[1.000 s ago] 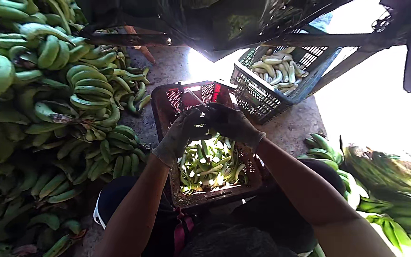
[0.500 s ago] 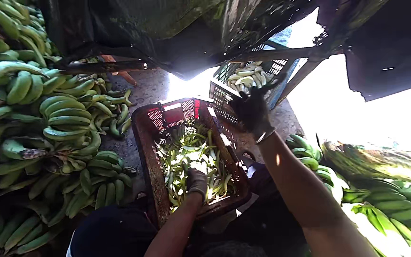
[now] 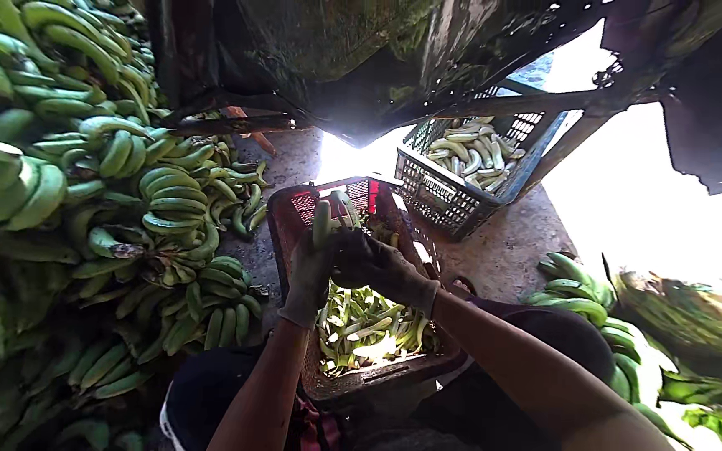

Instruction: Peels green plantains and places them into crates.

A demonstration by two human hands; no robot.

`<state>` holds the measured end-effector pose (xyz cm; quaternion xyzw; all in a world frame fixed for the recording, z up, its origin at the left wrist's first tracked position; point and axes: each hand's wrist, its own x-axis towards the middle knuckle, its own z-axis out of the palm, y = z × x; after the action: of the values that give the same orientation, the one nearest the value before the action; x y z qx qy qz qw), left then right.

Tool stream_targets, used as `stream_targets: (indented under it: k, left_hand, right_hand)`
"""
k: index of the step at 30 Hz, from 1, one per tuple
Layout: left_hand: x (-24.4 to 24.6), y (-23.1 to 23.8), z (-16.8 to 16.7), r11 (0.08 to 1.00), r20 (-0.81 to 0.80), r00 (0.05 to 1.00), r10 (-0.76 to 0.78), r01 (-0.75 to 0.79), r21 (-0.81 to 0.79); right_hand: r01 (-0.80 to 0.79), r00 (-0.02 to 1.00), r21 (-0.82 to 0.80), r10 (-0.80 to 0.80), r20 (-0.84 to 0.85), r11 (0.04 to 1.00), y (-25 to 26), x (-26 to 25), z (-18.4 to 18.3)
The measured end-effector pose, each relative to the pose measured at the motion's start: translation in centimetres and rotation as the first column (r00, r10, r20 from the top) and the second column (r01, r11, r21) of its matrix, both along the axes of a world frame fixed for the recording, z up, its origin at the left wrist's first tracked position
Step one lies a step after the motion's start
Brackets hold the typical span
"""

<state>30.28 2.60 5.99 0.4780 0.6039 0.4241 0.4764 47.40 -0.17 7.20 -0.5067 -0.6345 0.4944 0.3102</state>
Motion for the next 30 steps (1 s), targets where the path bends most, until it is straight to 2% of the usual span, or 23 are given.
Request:
stream_targets:
  k: [1,2,3,4,5,6,7,8,9,10,11,12,14,16,18,20,23,25,28,30]
  left_hand:
    - [-0.5,0.3,0.7,0.998,0.231,0.973,0.013,-0.025,0.053]
    - [-1.2,0.9,1.1,0.991,0.479,0.877,-0.044,-0.023,0.135]
    - [-1.9,1.8,1.3,0.965,0.672,0.718,-0.179,-0.005,0.262]
    - [-2.5,2.8,1.5,0.932,0.776,0.551,-0.307,0.007,0.363]
    - [-2.7,3.7,1.6,0.913,0.808,0.46,-0.368,0.014,0.408]
    - [-2.1,4.2,1.9,0.915,0.832,0.409,-0.375,0.019,0.403]
    - [-1.0,4.2,2.1,0.928,0.84,0.421,-0.342,0.009,0.373]
    - [0.1,3.8,1.8,0.923,0.785,0.517,-0.341,0.025,0.384]
    - [1.0,3.3,1.4,0.905,0.633,0.69,-0.35,0.075,0.418]
    - [1.6,2.6,0.8,0.887,0.411,0.843,-0.346,0.151,0.437]
    - [2.1,1.9,0.1,0.902,0.289,0.901,-0.324,0.202,0.383]
    - [2.4,1.1,-0.4,0.927,0.24,0.919,-0.312,0.238,0.29]
    - [2.4,0.0,0.7,0.955,0.271,0.919,-0.285,0.248,0.166]
    - [1.3,-0.3,2.3,0.972,0.386,0.892,-0.233,0.203,0.116]
    - [0.0,0.0,3.5,0.982,0.389,0.901,-0.191,0.179,0.067]
    - [-1.3,0.5,3.8,0.979,0.301,0.933,-0.199,0.175,0.106]
    - [-3.0,0.9,3.2,0.955,0.075,0.982,-0.173,0.149,0.258]
    - [-3.8,0.9,2.8,0.931,0.014,0.982,-0.188,0.173,0.322]
    - [-4.1,0.6,2.5,0.934,0.12,0.983,-0.136,0.087,0.346]
    - [-4.5,0.6,2.5,0.92,0.094,0.99,-0.102,0.058,0.388]
  right_hand:
    - [-0.02,0.999,0.024,0.019,0.036,1.0,-0.1,-0.3,0.0]
    - [-0.044,0.993,0.058,0.037,0.109,0.997,0.0,-0.2,-0.2]
    - [-0.064,0.983,0.064,0.052,0.178,0.996,0.1,0.2,-0.4]
    - [-0.055,0.975,0.032,0.047,0.215,0.998,0.1,0.7,-1.0]
    - [-0.02,0.975,-0.019,0.024,0.221,1.0,0.2,1.0,-1.5]
    - [0.028,0.986,-0.076,-0.015,0.166,0.997,0.3,1.5,-1.6]
    - [0.083,0.997,-0.14,-0.081,0.017,0.987,0.3,1.9,-1.6]
    - [0.098,0.961,-0.211,-0.148,-0.233,0.972,0.5,2.1,-1.5]
    - [0.04,0.858,-0.26,-0.167,-0.486,0.965,0.8,2.2,-1.3]
    - [-0.019,0.74,-0.247,-0.152,-0.655,0.969,1.0,2.1,-0.9]
    - [-0.034,0.653,-0.208,-0.136,-0.746,0.978,1.2,1.9,-0.6]
    - [-0.007,0.611,-0.184,-0.141,-0.779,0.983,1.5,1.9,-0.3]
    - [0.121,0.631,-0.195,-0.227,-0.742,0.973,2.0,2.2,0.4]
    - [0.256,0.759,-0.136,-0.286,-0.585,0.957,2.4,2.2,1.3]
    - [0.266,0.888,-0.036,-0.26,-0.38,0.963,2.4,2.0,2.6]
    - [0.23,0.963,0.051,-0.22,-0.155,0.972,2.4,2.0,2.9]
    - [0.134,0.974,0.186,-0.164,0.158,0.973,2.3,2.4,2.7]
    - [0.137,0.973,0.225,-0.173,0.152,0.965,2.0,2.3,2.7]
    - [0.291,0.956,0.237,-0.27,-0.118,0.927,0.6,1.7,3.2]
    - [0.336,0.927,0.237,-0.276,-0.253,0.912,-0.4,1.1,4.1]
